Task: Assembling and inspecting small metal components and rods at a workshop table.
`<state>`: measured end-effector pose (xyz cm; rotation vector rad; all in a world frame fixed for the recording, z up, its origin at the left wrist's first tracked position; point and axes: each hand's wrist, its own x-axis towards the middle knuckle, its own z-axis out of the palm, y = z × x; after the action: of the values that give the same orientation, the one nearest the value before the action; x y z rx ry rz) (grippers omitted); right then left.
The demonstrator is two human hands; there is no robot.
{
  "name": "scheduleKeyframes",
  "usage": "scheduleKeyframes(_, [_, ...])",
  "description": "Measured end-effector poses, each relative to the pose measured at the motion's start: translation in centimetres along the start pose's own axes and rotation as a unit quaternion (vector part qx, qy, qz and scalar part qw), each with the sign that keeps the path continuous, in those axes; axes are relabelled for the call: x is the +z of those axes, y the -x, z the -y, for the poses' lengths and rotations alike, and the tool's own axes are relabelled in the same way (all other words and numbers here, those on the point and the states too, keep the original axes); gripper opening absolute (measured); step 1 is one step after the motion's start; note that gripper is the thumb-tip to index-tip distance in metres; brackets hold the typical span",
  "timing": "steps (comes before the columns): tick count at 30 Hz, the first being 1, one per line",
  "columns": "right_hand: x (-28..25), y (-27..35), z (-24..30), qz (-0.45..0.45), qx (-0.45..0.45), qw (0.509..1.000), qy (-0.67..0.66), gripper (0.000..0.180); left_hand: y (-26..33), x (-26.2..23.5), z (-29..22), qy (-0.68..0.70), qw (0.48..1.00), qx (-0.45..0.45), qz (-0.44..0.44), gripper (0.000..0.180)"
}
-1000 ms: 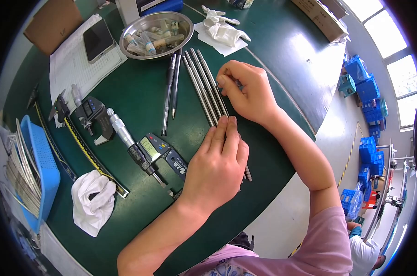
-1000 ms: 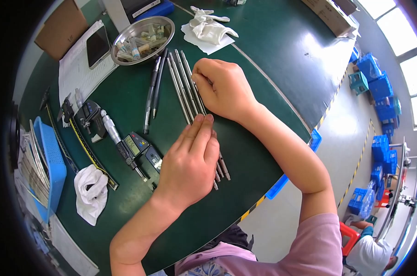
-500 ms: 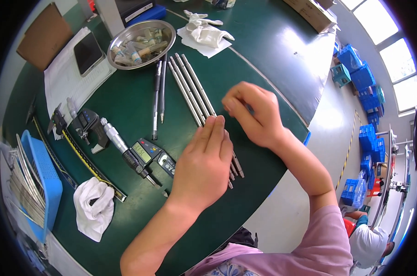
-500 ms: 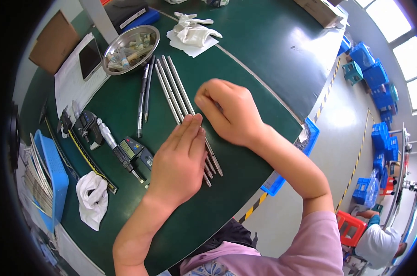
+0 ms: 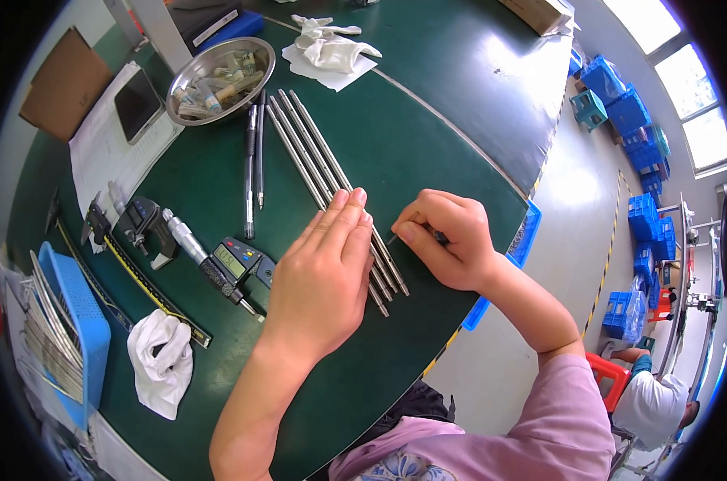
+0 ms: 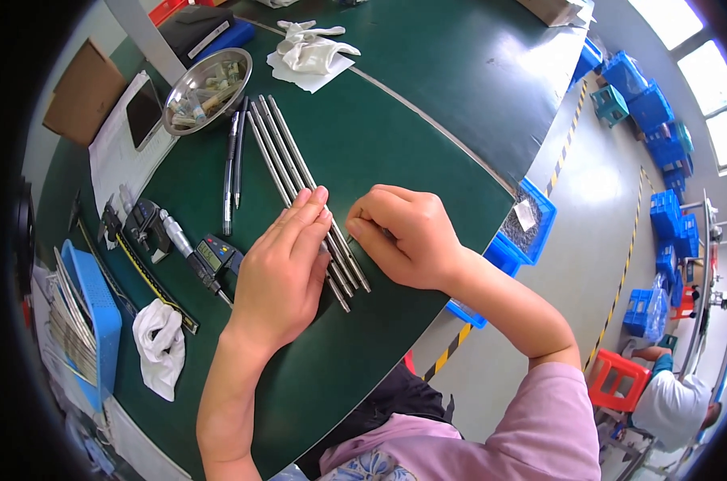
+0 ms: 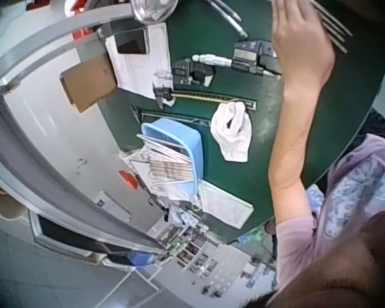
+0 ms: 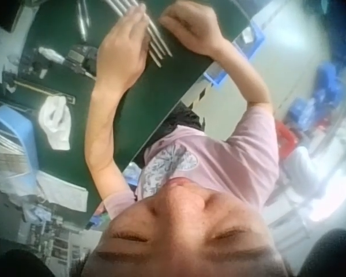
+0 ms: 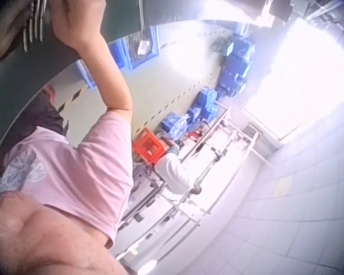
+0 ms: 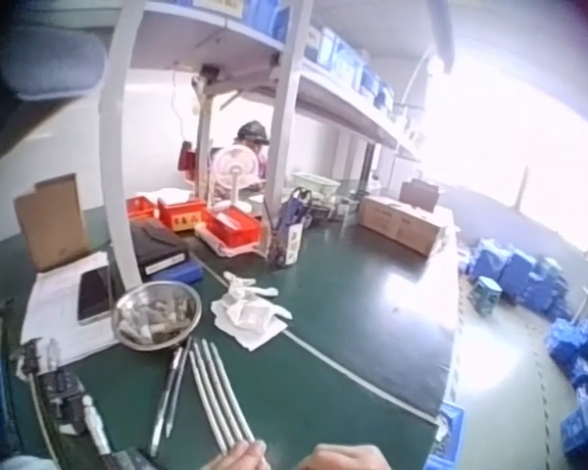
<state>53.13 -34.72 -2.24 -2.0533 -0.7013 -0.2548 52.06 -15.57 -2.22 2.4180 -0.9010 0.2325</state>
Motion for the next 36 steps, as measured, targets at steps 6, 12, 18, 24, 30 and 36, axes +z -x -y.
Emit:
scheduleKeyframes(6, [-0.2, 0.8, 0.2, 0.018, -0.014, 1.0, -0.005, 0.001, -0.1, 0.3, 0.1, -0.003, 1.0, 0.004, -0.007, 0.029])
scheduleKeyframes(12, [-0.1, 0.8, 0.4, 0.027, -0.023, 0.999, 0.005, 0.002, 0.1, 0.3, 0.0, -0.008, 1.0, 0.009, -0.013, 0.029])
scheduleKeyframes(18, [0.1, 0.8, 0.2, 0.039, -0.088, 0.993, 0.063, 0.003, 0.0, 0.3, 0.0, -0.014, 1.0, 0.011, -0.014, 0.029])
scheduleKeyframes(24, [-0.3, 0.7, 0.2, -0.029, 0.079, 0.996, 0.008, 0.003, -0.1, 0.4, -0.1, -0.014, 1.0, 0.01, -0.015, 0.028])
scheduleKeyframes(30, [-0.8, 0.3, 1.7, 0.034, 0.13, 0.99, 0.032, 0.007, 0.3, 0.6, 0.1, -0.012, 1.0, 0.008, -0.018, 0.03])
scheduleKeyframes(36, [-2.4, 0.9, 2.0, 0.045, 0.111, 0.993, -0.02, 0.01, 0.2, 0.9, 0.1, -0.025, 0.999, 0.021, -0.037, 0.03])
